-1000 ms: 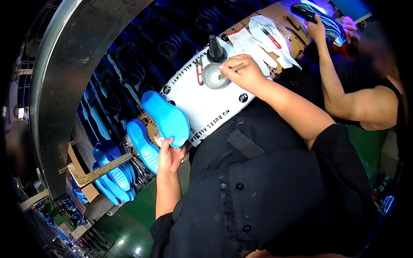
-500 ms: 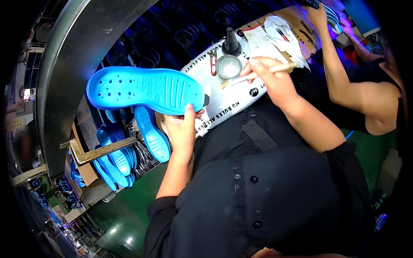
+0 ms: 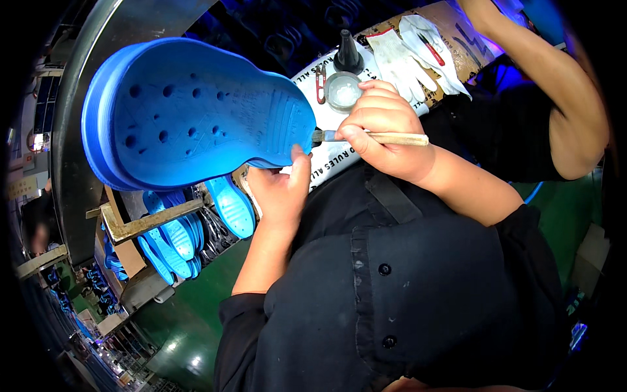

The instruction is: The person paints the soles of blue plastic slippers using a small brush and a container of white paint. They repeatedly dip the brush into the paint and apply it to the textured bottom of each slipper, handling them one at a time from a stack.

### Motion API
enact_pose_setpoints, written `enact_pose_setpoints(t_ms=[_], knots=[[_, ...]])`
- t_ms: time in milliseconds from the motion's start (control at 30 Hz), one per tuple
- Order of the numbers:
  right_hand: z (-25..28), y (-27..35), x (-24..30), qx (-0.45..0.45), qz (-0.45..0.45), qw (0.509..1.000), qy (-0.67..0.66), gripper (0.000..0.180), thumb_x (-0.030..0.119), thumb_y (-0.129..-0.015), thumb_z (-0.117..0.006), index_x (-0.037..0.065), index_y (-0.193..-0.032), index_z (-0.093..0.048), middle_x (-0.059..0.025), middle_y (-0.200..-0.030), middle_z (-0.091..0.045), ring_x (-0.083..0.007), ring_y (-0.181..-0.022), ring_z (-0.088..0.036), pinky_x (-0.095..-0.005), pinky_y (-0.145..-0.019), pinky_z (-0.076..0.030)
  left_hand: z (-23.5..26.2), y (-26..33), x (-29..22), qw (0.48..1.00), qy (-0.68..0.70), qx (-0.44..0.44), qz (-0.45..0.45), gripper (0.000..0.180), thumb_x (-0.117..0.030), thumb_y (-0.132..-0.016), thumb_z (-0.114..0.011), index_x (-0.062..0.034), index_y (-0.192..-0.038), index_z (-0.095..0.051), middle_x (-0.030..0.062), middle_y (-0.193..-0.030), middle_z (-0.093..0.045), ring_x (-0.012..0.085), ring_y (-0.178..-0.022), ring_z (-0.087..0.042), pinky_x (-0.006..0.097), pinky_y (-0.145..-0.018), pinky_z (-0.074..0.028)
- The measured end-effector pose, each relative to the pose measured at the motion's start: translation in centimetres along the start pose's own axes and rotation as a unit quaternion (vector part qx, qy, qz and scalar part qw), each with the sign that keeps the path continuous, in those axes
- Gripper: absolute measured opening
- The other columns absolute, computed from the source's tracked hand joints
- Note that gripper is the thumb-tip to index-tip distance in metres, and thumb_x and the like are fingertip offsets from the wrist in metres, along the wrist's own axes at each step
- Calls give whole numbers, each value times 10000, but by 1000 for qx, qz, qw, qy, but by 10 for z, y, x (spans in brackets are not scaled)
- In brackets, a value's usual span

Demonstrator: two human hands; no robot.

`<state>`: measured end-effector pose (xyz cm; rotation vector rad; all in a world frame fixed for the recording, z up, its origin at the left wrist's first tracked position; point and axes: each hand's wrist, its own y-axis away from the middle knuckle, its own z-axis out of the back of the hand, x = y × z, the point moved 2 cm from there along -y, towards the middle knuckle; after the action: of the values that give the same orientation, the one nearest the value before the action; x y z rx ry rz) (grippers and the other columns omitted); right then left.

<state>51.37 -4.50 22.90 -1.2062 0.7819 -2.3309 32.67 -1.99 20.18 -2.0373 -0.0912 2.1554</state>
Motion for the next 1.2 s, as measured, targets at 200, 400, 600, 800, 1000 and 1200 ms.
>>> enact_pose_setpoints(t_ms=[200,400,600,800,1000,1200], knots=[[9,3,-3,5,-32,999,-3,185,199,-832,-630,66,-706,-655,-47,-623,-578,-226,-643,-564,-369,-821,-427,3,-1,1,1000,-25,4,-5,103,27,-766,-597,50,-866,-597,95,-733,-654,154,-686,-637,274,-667,-497],[2,-1,-3,6,-5,1000,7,170,194,-815,-650,71,-698,-647,-40,-625,-579,-224,-652,-572,-368,-833,-425,2,1,-1,1000,-8,10,-3,116,25,-764,-592,50,-877,-596,98,-750,-655,152,-677,-629,275,-665,-493],[8,1,-6,0,-15,1000,2,170,198,-803,-663,78,-682,-647,-33,-620,-579,-222,-641,-571,-373,-839,-424,6,1,9,997,-54,16,-58,106,36,-759,-592,40,-864,-604,90,-781,-647,144,-706,-617,269,-674,-482],[3,3,-2,16,1,1000,21,153,198,-789,-677,95,-679,-653,-28,-630,-588,-212,-663,-576,-372,-833,-421,8,0,15,990,-89,71,-86,250,60,-805,-570,87,-1045,-505,144,-932,-616,168,-767,-632,298,-681,-563],[0,5,0,11,15,1000,-5,150,177,-779,-672,86,-663,-642,-43,-628,-593,-238,-702,-588,-371,-828,-427,1,2,14,998,-27,17,-61,214,64,-718,-621,66,-927,-576,116,-845,-638,165,-765,-624,279,-724,-489],[8,7,3,4,2,1000,-7,183,167,-788,-662,64,-640,-631,-59,-615,-586,-242,-633,-577,-366,-787,-441,7,0,17,989,-84,58,-103,227,61,-801,-570,89,-1020,-517,133,-932,-612,157,-774,-627,299,-681,-565]])
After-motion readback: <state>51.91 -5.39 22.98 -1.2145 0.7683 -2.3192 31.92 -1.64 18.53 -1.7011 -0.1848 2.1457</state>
